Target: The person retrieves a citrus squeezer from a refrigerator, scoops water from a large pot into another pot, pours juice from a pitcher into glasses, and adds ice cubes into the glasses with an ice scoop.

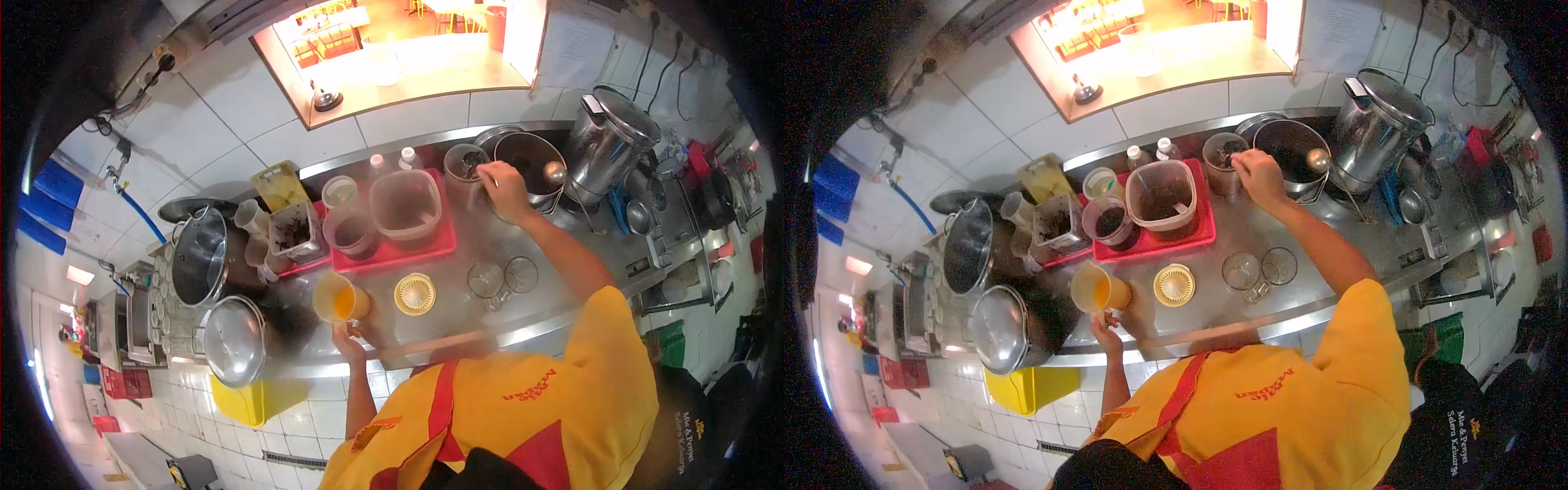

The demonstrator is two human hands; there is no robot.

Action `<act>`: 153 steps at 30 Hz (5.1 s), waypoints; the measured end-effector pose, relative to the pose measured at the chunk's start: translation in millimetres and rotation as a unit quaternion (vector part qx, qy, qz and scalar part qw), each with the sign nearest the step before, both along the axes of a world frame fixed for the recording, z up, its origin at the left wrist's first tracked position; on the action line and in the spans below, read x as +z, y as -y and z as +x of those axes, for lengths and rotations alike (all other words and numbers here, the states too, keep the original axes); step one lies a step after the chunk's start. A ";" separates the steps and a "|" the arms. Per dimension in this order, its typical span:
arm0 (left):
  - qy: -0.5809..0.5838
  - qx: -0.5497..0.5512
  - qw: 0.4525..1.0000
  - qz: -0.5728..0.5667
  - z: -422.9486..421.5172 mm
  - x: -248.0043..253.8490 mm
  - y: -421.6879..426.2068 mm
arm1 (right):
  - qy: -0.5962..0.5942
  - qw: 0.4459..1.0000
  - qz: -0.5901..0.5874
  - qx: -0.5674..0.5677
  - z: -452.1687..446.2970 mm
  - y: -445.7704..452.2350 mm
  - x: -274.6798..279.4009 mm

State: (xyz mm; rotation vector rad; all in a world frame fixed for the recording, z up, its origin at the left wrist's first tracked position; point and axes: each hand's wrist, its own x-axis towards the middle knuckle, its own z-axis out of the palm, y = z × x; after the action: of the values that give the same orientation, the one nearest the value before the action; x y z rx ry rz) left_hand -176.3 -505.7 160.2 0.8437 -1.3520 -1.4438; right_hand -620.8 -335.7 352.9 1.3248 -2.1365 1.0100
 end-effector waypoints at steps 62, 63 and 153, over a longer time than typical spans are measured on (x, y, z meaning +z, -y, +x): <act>0.213 -0.345 0.876 -0.262 -140.6 211.7 -77.0 | 0.214 0.932 0.122 0.266 179.2 -111.1 52.5; 0.213 -0.346 0.875 -0.264 -142.0 208.6 -76.7 | 0.281 0.925 0.117 0.228 178.3 -109.7 49.3; 0.257 -0.306 0.897 -0.191 -125.2 205.1 -64.2 | 0.456 0.880 -0.118 0.057 148.7 -136.0 95.4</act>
State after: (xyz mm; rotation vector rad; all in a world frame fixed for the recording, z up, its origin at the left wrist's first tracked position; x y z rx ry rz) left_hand -301.5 -441.5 365.3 0.5711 -2.3769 -1.3674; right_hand -472.1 -199.7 448.2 0.9342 -2.4151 2.1960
